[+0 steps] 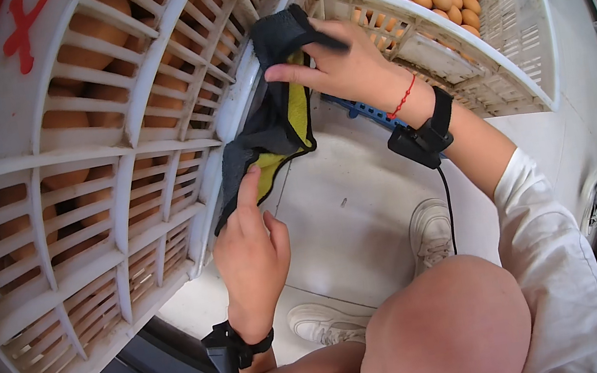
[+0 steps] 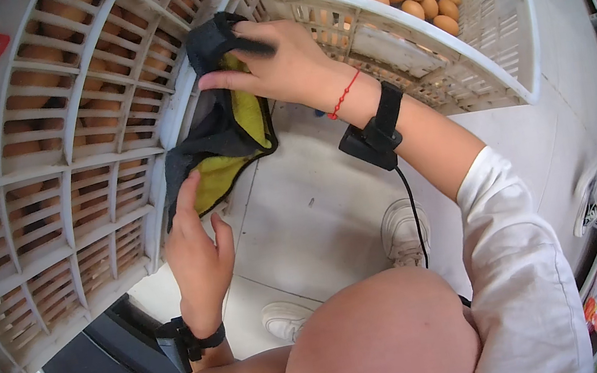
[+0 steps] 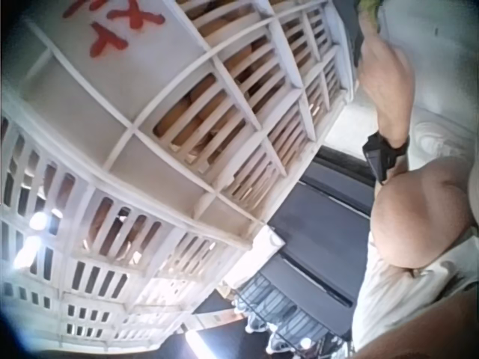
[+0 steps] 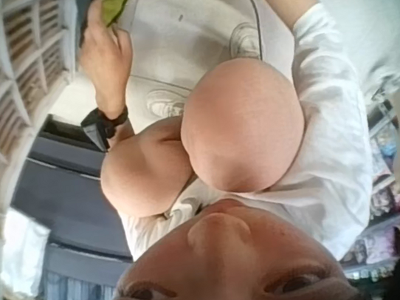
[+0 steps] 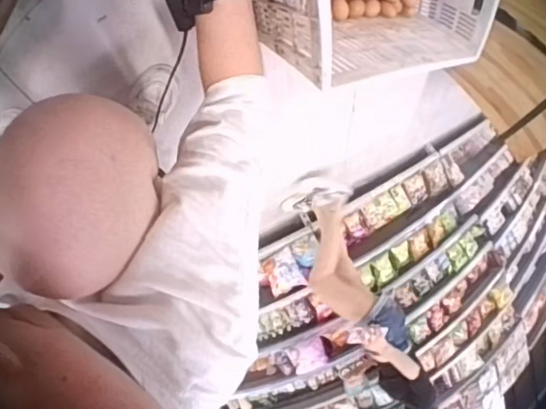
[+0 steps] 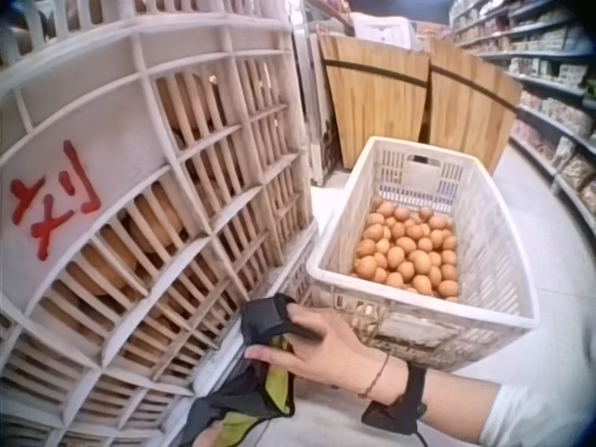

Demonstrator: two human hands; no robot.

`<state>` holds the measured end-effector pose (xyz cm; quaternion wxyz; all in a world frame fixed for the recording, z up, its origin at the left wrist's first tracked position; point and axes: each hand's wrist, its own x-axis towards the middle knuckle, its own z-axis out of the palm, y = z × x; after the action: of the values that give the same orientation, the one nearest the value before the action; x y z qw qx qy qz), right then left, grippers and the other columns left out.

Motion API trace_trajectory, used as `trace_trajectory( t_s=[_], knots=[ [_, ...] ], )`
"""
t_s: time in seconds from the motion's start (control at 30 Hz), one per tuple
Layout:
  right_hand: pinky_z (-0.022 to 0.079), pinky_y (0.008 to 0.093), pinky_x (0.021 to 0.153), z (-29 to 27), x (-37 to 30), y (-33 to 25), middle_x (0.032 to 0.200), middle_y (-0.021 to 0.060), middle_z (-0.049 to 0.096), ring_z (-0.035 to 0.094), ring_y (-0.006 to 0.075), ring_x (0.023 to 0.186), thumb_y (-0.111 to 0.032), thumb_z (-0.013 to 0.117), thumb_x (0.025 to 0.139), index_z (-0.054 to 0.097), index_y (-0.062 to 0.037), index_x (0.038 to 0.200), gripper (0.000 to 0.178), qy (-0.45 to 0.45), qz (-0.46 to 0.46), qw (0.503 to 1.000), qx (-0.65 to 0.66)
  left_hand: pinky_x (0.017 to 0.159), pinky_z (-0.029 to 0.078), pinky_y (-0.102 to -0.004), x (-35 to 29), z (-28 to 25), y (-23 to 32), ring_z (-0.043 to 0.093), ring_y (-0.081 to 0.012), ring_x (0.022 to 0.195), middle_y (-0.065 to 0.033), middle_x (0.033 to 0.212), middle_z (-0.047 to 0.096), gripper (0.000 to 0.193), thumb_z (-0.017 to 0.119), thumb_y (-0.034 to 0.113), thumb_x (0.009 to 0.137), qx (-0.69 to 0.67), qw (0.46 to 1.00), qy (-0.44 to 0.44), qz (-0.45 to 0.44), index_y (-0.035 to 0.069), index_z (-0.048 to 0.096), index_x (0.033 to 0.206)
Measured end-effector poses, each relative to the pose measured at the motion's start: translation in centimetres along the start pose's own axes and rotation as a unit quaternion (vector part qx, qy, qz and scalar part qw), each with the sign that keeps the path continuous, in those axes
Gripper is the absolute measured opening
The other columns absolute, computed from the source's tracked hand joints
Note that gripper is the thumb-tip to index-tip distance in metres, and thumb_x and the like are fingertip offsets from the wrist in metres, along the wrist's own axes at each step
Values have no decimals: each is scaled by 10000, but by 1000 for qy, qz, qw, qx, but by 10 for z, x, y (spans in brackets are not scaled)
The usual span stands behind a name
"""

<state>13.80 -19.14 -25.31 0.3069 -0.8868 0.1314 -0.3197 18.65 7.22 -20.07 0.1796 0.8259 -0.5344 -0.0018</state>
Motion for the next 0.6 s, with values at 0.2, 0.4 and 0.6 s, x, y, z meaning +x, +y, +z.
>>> trace_trajectory(
  t_s=[0.2, 0.4, 0.6],
  knots=[
    [464, 334, 540, 10, -14, -21, 703, 89, 573, 566, 283, 588, -438, 842, 694, 677, -68, 867, 441, -14, -118, 993, -6, 523, 456, -432, 0, -1, 1, 564, -318, 578, -134, 770, 601, 590, 587, -17, 792, -3, 1000, -6, 1, 33, 458, 1365],
    [470, 338, 546, 13, -18, -26, 697, 78, 576, 560, 270, 574, -461, 829, 697, 622, -49, 671, 462, 69, -101, 992, 29, 523, 454, -430, -2, 0, 1, 564, -320, 578, -134, 766, 603, 595, 593, -8, 794, 4, 1000, -8, -7, 43, 456, 1371],
    [477, 367, 540, 12, -7, 1, 693, 100, 569, 608, 306, 613, -488, 800, 720, 583, -42, 658, 500, 46, -21, 998, 28, 516, 450, -414, -9, -2, 3, 559, -312, 574, -133, 860, 642, 555, 611, 7, 797, -27, 998, 8, -63, 31, 495, 1339]
  ],
)
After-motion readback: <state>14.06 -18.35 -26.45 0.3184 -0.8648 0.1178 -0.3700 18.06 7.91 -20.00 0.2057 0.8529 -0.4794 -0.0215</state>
